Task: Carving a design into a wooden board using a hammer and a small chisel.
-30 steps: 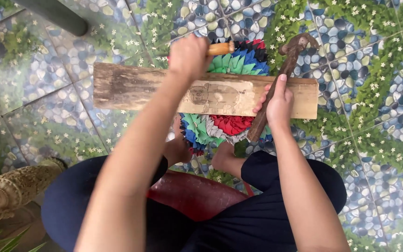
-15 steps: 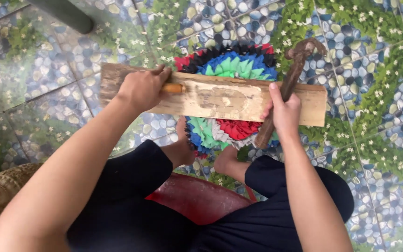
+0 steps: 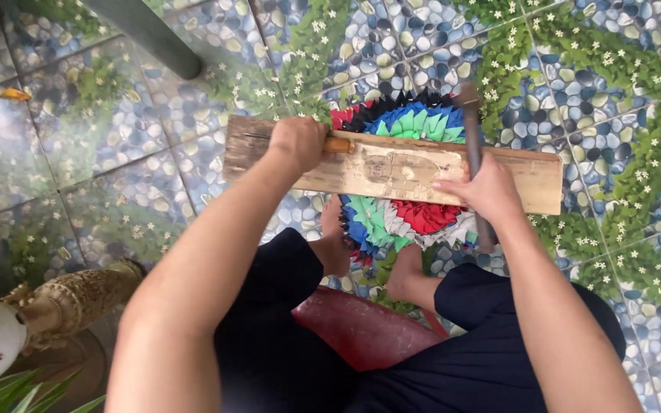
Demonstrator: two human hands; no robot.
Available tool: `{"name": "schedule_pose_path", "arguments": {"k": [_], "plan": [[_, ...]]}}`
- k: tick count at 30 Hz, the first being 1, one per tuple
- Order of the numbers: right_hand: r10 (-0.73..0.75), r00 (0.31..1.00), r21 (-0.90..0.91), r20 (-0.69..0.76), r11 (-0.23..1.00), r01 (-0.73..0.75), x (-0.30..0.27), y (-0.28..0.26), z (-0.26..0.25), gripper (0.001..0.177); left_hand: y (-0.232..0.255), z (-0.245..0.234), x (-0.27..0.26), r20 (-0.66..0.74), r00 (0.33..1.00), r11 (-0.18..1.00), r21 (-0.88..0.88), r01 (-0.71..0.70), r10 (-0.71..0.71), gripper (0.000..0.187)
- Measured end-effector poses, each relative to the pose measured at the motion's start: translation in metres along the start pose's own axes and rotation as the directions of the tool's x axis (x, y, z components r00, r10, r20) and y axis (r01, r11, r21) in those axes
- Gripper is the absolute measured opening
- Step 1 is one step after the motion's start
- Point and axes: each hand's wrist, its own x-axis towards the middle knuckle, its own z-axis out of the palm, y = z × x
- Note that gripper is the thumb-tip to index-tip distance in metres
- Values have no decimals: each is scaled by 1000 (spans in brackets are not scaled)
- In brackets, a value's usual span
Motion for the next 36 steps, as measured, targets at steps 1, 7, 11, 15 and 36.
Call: {"name": "schedule_pose_path", "arguments": {"k": [1,7,11,15,36], "plan": [[-5,1000,3,-5,1000,5,-6,-15,-2,59,3,1,2,-6,1000,1000,5,1,-1,58],[132,976,-364,174,930,-61,-6,-53,-12,67,17,-13,9,-70,997,999,-44,17,-20,27],[163,940,-601,299,798,53,0,-58,-13,63,18,-24,-2,-61,998,999,-37,7,-10,28],[181,935,-637,304,769,58,27,-28,-8,60,20,-47,-28,-56,998,1000,13,-4,4,30],[-104,975,-524,197,829,195,-12,-27,-2,74,32,-26,-27,-11,991,991,6,133,-133,27]]}}
